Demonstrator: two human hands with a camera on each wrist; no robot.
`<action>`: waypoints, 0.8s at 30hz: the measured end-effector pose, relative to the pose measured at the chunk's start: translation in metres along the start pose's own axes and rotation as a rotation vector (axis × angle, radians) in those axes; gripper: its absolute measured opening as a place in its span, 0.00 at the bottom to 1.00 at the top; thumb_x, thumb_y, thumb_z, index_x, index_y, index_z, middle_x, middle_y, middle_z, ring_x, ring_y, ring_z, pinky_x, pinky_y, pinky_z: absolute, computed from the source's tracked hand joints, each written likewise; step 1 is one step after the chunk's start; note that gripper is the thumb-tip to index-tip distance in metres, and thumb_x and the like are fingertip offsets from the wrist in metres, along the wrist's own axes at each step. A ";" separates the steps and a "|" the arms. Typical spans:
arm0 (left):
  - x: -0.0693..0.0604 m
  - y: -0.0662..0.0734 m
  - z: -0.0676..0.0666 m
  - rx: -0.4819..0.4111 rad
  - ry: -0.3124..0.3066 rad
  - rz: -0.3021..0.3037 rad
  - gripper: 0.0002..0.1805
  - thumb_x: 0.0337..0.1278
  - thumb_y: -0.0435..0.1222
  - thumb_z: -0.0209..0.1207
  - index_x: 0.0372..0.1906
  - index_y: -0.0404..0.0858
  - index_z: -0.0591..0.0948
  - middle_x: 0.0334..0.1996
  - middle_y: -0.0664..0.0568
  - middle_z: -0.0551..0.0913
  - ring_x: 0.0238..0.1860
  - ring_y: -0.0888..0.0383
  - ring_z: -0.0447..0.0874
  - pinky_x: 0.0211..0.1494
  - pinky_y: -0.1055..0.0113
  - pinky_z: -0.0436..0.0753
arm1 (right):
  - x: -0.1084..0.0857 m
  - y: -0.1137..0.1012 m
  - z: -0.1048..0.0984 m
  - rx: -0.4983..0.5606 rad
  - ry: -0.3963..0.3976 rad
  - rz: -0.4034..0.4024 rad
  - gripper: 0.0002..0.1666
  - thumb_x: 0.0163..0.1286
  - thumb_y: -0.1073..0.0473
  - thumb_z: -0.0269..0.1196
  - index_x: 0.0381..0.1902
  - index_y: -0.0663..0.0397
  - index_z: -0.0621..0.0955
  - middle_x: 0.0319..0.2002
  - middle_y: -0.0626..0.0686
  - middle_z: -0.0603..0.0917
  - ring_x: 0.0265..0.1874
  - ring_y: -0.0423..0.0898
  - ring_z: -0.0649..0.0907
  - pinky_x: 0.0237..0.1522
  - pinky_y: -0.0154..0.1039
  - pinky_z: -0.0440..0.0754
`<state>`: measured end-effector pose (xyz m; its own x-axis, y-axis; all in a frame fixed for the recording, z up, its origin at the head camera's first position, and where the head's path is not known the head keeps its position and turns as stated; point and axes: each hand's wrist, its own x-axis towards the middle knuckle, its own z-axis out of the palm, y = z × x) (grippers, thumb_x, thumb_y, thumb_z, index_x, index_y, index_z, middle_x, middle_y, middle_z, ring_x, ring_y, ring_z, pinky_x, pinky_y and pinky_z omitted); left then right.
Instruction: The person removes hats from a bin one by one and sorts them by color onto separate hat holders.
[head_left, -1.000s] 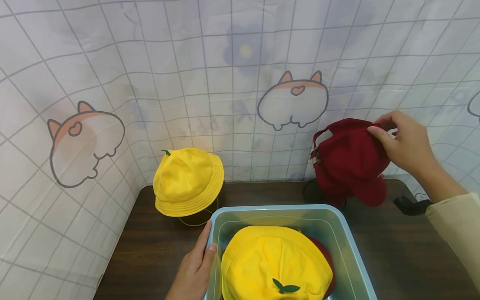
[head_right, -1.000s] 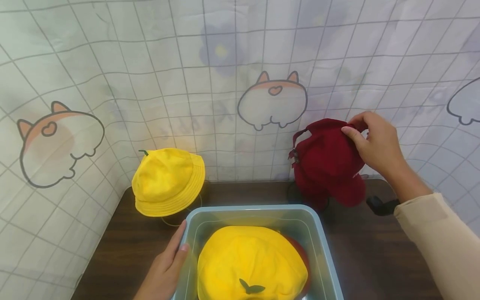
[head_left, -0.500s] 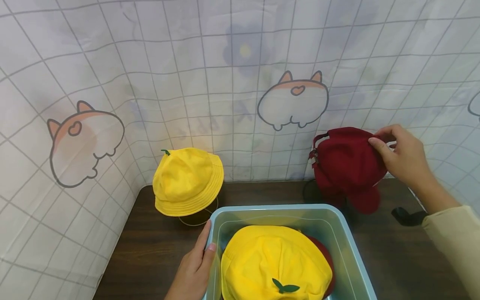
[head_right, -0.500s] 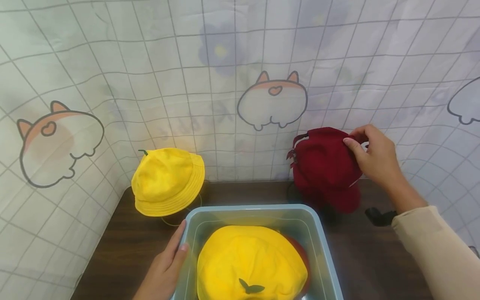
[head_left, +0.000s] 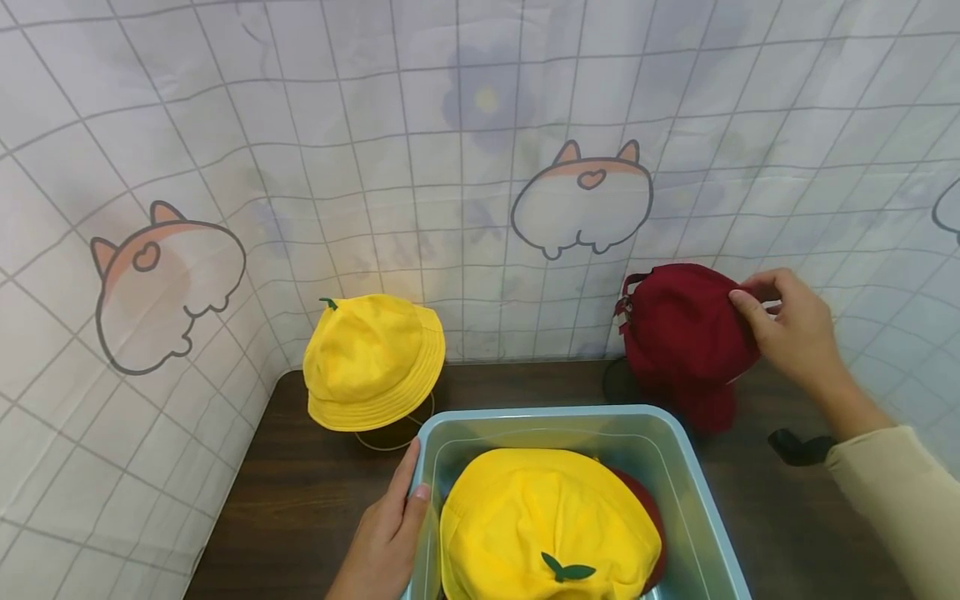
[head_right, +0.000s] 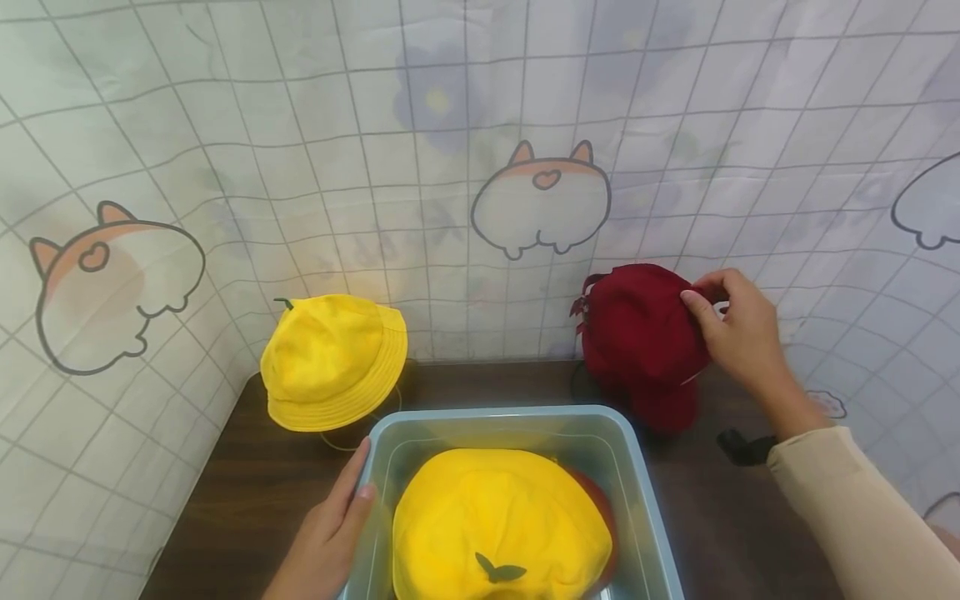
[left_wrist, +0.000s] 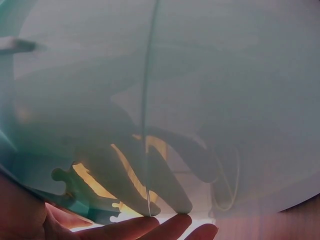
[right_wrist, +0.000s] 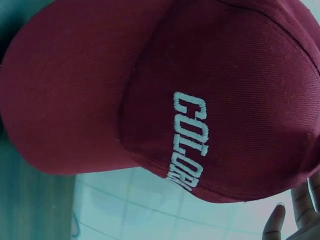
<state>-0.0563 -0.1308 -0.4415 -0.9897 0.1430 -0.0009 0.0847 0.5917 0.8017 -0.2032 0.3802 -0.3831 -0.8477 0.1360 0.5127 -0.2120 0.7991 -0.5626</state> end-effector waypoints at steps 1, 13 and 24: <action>0.000 0.000 0.000 -0.002 -0.001 -0.001 0.31 0.81 0.48 0.46 0.82 0.56 0.55 0.75 0.46 0.70 0.63 0.53 0.78 0.66 0.44 0.76 | -0.002 0.000 0.002 0.006 0.000 0.004 0.20 0.76 0.53 0.62 0.55 0.63 0.77 0.47 0.63 0.82 0.40 0.17 0.68 0.43 0.17 0.65; 0.001 0.002 -0.002 -0.005 -0.037 -0.004 0.32 0.82 0.48 0.46 0.83 0.56 0.53 0.75 0.46 0.69 0.63 0.52 0.78 0.66 0.43 0.76 | -0.020 0.004 0.017 0.031 -0.012 0.116 0.25 0.78 0.46 0.58 0.59 0.60 0.76 0.52 0.60 0.81 0.42 0.24 0.69 0.42 0.14 0.65; 0.014 0.024 -0.050 0.260 -0.276 0.065 0.36 0.79 0.58 0.44 0.82 0.48 0.55 0.80 0.55 0.60 0.78 0.53 0.60 0.77 0.45 0.63 | -0.029 0.013 0.025 0.126 0.019 0.173 0.27 0.79 0.46 0.56 0.66 0.58 0.71 0.57 0.56 0.77 0.46 0.27 0.71 0.40 0.14 0.68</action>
<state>-0.0736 -0.1544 -0.3923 -0.9161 0.3740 -0.1449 0.2074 0.7509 0.6270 -0.1931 0.3722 -0.4218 -0.8679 0.2765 0.4126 -0.1244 0.6832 -0.7195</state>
